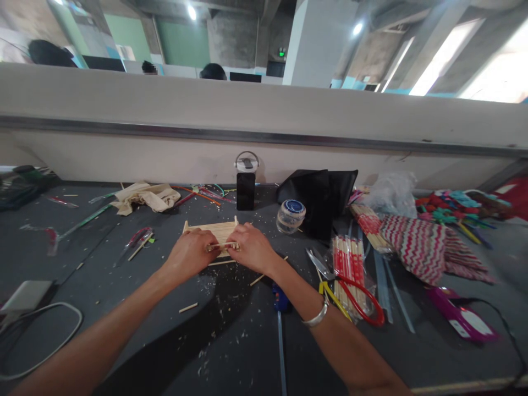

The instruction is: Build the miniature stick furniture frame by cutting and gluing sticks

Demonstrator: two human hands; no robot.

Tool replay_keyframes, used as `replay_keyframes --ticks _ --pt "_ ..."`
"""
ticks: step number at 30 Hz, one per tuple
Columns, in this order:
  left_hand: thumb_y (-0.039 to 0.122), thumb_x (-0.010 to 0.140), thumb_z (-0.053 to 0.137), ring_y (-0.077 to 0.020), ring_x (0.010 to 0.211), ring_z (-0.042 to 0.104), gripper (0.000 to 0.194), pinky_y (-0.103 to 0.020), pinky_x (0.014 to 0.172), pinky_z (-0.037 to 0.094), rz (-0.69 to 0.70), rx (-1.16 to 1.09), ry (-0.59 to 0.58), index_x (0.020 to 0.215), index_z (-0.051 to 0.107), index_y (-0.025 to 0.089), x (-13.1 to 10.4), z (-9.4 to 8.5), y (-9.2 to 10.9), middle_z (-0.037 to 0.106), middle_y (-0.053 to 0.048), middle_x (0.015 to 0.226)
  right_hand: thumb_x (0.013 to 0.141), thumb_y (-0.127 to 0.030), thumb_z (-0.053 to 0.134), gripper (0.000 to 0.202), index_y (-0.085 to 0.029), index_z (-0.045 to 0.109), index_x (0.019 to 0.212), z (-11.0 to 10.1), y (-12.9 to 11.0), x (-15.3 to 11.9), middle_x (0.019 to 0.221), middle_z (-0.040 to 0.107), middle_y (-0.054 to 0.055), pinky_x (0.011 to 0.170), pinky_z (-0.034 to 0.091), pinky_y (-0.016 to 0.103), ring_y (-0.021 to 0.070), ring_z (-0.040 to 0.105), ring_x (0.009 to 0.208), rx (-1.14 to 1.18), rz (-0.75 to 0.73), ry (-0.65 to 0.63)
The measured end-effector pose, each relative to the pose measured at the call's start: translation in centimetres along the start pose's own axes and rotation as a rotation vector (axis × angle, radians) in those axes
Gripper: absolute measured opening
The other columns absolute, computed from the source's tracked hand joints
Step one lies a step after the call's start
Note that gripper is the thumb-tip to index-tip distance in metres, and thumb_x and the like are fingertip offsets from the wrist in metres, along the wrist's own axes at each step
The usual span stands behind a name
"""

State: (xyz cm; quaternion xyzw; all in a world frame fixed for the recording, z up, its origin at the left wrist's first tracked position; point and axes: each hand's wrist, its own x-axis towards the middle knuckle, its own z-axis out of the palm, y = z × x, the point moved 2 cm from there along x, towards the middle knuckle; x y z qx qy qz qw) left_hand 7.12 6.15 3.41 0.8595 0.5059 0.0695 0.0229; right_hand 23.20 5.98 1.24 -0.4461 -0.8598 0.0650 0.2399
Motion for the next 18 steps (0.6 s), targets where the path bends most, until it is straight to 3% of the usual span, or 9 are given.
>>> replay_keyframes --ticks 8,12,18 --pt "0.024 0.082 0.056 -0.0234 0.085 0.066 0.017 -0.033 0.075 0.045 0.006 -0.053 -0.017 0.08 0.072 0.018 0.09 -0.48 -0.03 0.075 -0.007 0.087 0.077 -0.023 0.073 0.013 -0.019 0.069 0.089 -0.38 0.27 -0.4 0.091 0.066 0.004 0.083 0.043 0.031 0.019 0.058 0.09 0.02 -0.027 -0.025" --pt "0.025 0.08 0.059 -0.0218 0.085 0.066 0.016 -0.031 0.074 0.045 0.018 -0.099 -0.015 0.088 0.071 0.018 0.14 -0.32 -0.33 0.074 -0.006 0.089 0.078 -0.015 0.069 0.008 -0.019 0.068 0.085 -0.34 0.13 -0.31 0.089 0.065 0.004 0.083 0.043 0.031 0.0189 0.058 0.088 0.015 -0.017 -0.009" --pt "0.02 0.082 0.056 -0.0234 0.086 0.065 0.015 -0.033 0.076 0.044 0.013 -0.1 0.0 0.081 0.071 0.016 0.08 -0.1 -0.43 0.073 -0.009 0.088 0.076 -0.009 0.066 0.009 -0.017 0.067 0.08 -0.08 0.01 -0.14 0.083 0.064 0.005 0.081 0.043 0.03 0.0185 0.056 0.085 0.017 -0.014 0.016"
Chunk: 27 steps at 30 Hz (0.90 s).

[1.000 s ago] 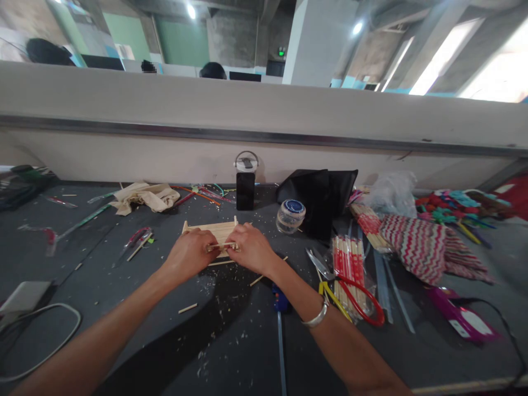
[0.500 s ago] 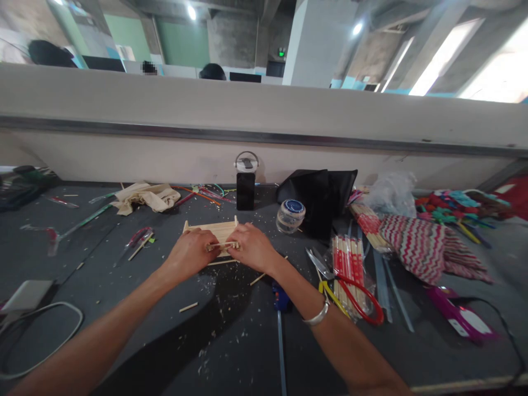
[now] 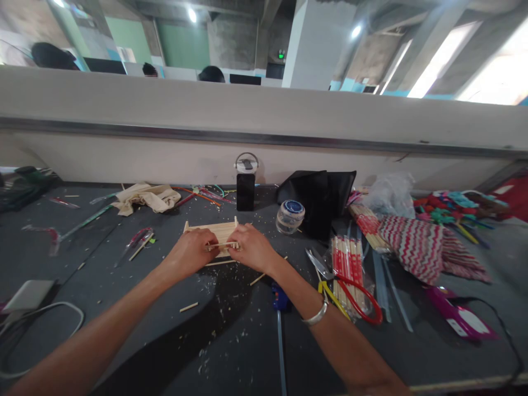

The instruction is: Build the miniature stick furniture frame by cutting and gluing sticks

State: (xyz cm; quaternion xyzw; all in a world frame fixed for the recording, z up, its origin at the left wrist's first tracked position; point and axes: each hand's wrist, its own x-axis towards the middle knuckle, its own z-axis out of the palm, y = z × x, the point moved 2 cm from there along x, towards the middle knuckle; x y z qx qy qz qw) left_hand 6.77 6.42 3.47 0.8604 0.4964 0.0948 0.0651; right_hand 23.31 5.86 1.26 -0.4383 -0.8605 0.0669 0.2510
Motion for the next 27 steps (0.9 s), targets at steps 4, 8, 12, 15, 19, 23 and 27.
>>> replay_keyframes --ticks 4,8,12,15,19,23,27 --pt "0.021 0.082 0.056 -0.0249 0.087 0.065 0.015 -0.034 0.076 0.044 -0.01 0.01 -0.003 0.08 0.071 0.016 -0.1 0.1 0.0 0.073 -0.009 0.087 0.075 -0.008 0.065 0.009 -0.016 0.067 0.078 0.2 0.1 0.0 0.081 0.064 0.005 0.08 0.043 0.031 0.0191 0.055 0.084 0.011 -0.003 0.012" --pt "0.02 0.082 0.056 -0.0244 0.087 0.065 0.016 -0.034 0.077 0.044 -0.016 0.014 -0.009 0.079 0.071 0.016 -0.1 0.0 0.0 0.074 -0.009 0.087 0.073 -0.006 0.065 0.01 -0.015 0.066 0.076 0.2 0.1 0.1 0.078 0.063 0.004 0.078 0.043 0.03 0.0188 0.055 0.081 0.034 -0.009 0.017" --pt "0.02 0.082 0.055 -0.0242 0.088 0.066 0.016 -0.034 0.078 0.044 -0.02 0.012 -0.01 0.079 0.071 0.017 -0.1 0.1 0.0 0.074 -0.008 0.088 0.074 -0.006 0.066 0.01 -0.015 0.066 0.075 0.3 0.2 0.1 0.076 0.062 0.004 0.075 0.043 0.03 0.0183 0.055 0.078 0.068 -0.009 0.016" --pt "0.021 0.082 0.055 -0.0254 0.087 0.066 0.017 -0.036 0.077 0.044 -0.018 0.005 -0.016 0.079 0.071 0.016 0.0 0.1 0.1 0.074 -0.009 0.088 0.074 -0.005 0.065 0.01 -0.016 0.065 0.075 0.3 0.4 0.1 0.077 0.061 0.004 0.076 0.043 0.031 0.0186 0.056 0.079 0.099 -0.006 0.013" --pt "0.02 0.082 0.055 -0.0263 0.088 0.066 0.017 -0.037 0.077 0.044 -0.003 -0.015 -0.035 0.08 0.071 0.015 0.2 0.0 -0.1 0.074 -0.01 0.089 0.078 -0.009 0.066 0.008 -0.018 0.066 0.079 0.3 0.8 0.0 0.083 0.062 0.004 0.083 0.044 0.034 0.0196 0.057 0.087 0.165 -0.008 -0.004" --pt "0.021 0.077 0.061 -0.0251 0.095 0.064 0.022 -0.036 0.082 0.044 0.021 -0.049 -0.063 0.098 0.068 0.018 0.1 -0.6 -0.7 0.072 -0.007 0.102 0.079 -0.017 0.069 0.017 -0.02 0.066 0.096 -0.2 1.1 -0.6 0.091 0.06 0.003 0.076 0.048 0.03 0.0161 0.059 0.083 0.26 0.002 -0.025" --pt "0.026 0.076 0.066 -0.0294 0.107 0.06 0.042 -0.045 0.09 0.042 0.015 -0.077 -0.081 0.116 0.06 0.019 -0.6 -1.1 -1.2 0.067 -0.01 0.116 0.079 -0.025 0.071 0.025 -0.02 0.064 0.103 -0.4 1.0 -1.3 0.095 0.059 0.002 0.07 0.051 0.027 0.0127 0.059 0.074 0.351 0.027 -0.021"
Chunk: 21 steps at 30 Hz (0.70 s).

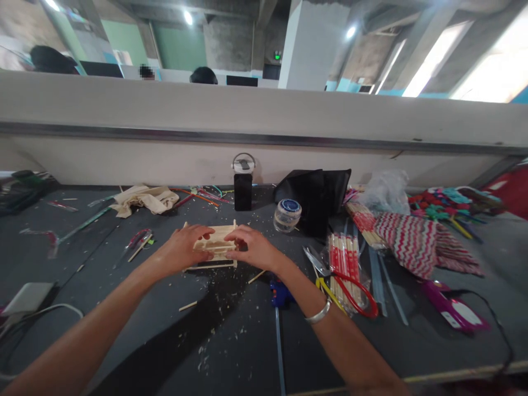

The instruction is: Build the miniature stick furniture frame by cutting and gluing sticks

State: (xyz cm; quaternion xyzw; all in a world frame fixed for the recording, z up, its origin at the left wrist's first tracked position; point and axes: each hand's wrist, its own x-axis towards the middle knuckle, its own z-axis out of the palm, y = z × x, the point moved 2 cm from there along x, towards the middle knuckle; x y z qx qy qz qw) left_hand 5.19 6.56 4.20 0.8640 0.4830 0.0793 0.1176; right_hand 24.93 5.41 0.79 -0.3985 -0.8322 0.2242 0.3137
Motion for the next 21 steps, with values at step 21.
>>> replay_keyframes --ticks 21 --pt "0.031 0.093 0.047 -0.0119 0.06 0.047 0.028 -0.024 0.057 0.036 -0.109 -0.531 0.76 0.069 0.056 0.019 -9.5 0.8 -2.8 0.052 0.003 0.064 0.093 -0.029 0.05 0.021 -0.021 0.065 0.08 -1.3 -4.0 -6.8 0.078 0.065 0.001 0.066 0.045 0.025 0.0143 0.06 0.07 -0.001 0.157 0.429"
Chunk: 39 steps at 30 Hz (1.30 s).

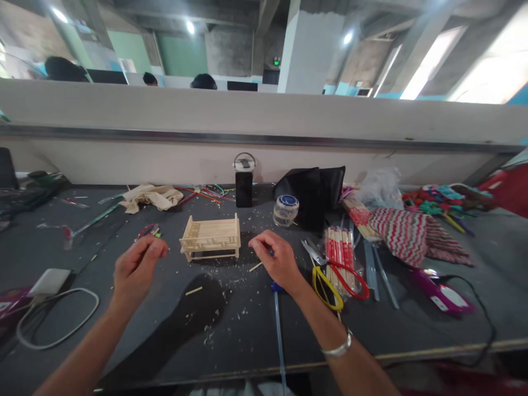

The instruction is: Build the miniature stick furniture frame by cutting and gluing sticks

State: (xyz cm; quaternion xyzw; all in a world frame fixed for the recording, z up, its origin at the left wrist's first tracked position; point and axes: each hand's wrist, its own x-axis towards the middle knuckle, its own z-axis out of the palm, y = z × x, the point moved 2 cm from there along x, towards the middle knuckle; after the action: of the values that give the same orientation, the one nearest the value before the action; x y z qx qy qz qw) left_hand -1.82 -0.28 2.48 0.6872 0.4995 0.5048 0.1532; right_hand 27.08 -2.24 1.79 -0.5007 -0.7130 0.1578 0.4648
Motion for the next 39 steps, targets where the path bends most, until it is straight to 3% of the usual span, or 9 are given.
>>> replay_keyframes --ticks 4,7,9,11,14,17,23,30,39 --pt "0.036 0.093 0.044 -0.0112 0.051 0.033 0.04 -0.025 0.049 0.027 -0.204 -0.031 0.129 0.057 0.039 0.02 -2.8 0.0 -1.6 0.033 0.005 0.054 0.092 -0.034 0.048 0.027 -0.02 0.062 0.073 0.7 0.5 -2.1 0.063 0.06 -0.002 0.054 0.039 0.024 0.0126 0.055 0.056 -0.055 0.091 0.023" --pt "0.04 0.092 0.044 -0.011 0.049 0.032 0.043 -0.025 0.048 0.026 -0.254 -0.036 0.133 0.055 0.038 0.02 -3.8 0.4 -2.3 0.032 0.006 0.052 0.093 -0.038 0.045 0.038 -0.021 0.055 0.06 1.3 1.3 -2.8 0.051 0.05 -0.004 0.05 0.036 0.024 0.0117 0.049 0.048 -0.071 0.118 0.059" --pt "0.04 0.091 0.048 -0.0117 0.051 0.038 0.039 -0.025 0.05 0.029 -0.188 0.015 0.098 0.058 0.045 0.02 -3.7 0.7 -2.3 0.037 0.005 0.053 0.093 -0.041 0.047 0.044 -0.021 0.051 0.054 1.6 1.6 -2.6 0.047 0.046 -0.004 0.05 0.035 0.024 0.0118 0.047 0.046 -0.078 0.114 0.073" --pt "0.038 0.087 0.055 -0.0142 0.061 0.049 0.028 -0.026 0.059 0.037 -0.035 0.093 0.052 0.066 0.053 0.02 -3.1 1.3 -1.7 0.051 0.003 0.061 0.09 -0.043 0.054 0.037 -0.021 0.056 0.06 1.9 1.6 -1.9 0.055 0.053 -0.003 0.055 0.039 0.025 0.013 0.051 0.053 -0.076 0.087 0.08" --pt "0.034 0.082 0.062 -0.0226 0.092 0.058 0.017 -0.036 0.084 0.042 0.247 0.24 -0.048 0.09 0.062 0.02 -1.5 2.6 -0.6 0.066 -0.005 0.093 0.083 -0.041 0.064 0.022 -0.021 0.066 0.094 2.5 1.1 0.0 0.091 0.064 0.004 0.076 0.045 0.029 0.019 0.058 0.084 -0.109 -0.037 0.082" --pt "0.031 0.082 0.062 -0.0294 0.109 0.051 0.033 -0.044 0.091 0.039 0.357 0.404 -0.18 0.112 0.061 0.02 0.2 4.3 0.3 0.063 -0.011 0.115 0.079 -0.034 0.068 0.04 -0.022 0.061 0.116 3.7 0.7 2.0 0.114 0.058 0.009 0.096 0.039 0.039 0.0261 0.051 0.109 -0.26 -0.198 0.013" --pt "0.023 0.079 0.061 -0.0335 0.113 0.048 0.03 -0.049 0.089 0.036 0.396 0.543 -0.429 0.109 0.066 0.021 2.2 6.8 0.8 0.066 -0.012 0.115 0.075 -0.026 0.068 0.027 -0.023 0.068 0.102 5.5 1.4 3.6 0.115 0.06 0.008 0.097 0.037 0.045 0.0293 0.048 0.11 -0.338 -0.229 -0.106" --pt "0.02 0.079 0.057 -0.0309 0.1 0.056 0.014 -0.045 0.081 0.039 0.345 0.613 -0.468 0.083 0.071 0.02 3.6 7.3 1.4 0.072 -0.009 0.096 0.079 -0.025 0.065 0.014 -0.023 0.069 0.092 5.9 2.4 3.6 0.111 0.063 0.006 0.095 0.037 0.044 0.0272 0.048 0.109 -0.328 -0.211 -0.088" --pt "0.02 0.081 0.053 -0.027 0.087 0.061 0.019 -0.038 0.075 0.043 0.302 0.659 -0.538 0.077 0.071 0.017 4.1 7.6 2.2 0.072 -0.009 0.087 0.082 -0.026 0.062 0.008 -0.022 0.067 0.086 6.4 2.8 3.9 0.109 0.065 0.007 0.093 0.038 0.043 0.0255 0.052 0.104 -0.28 -0.212 -0.089"
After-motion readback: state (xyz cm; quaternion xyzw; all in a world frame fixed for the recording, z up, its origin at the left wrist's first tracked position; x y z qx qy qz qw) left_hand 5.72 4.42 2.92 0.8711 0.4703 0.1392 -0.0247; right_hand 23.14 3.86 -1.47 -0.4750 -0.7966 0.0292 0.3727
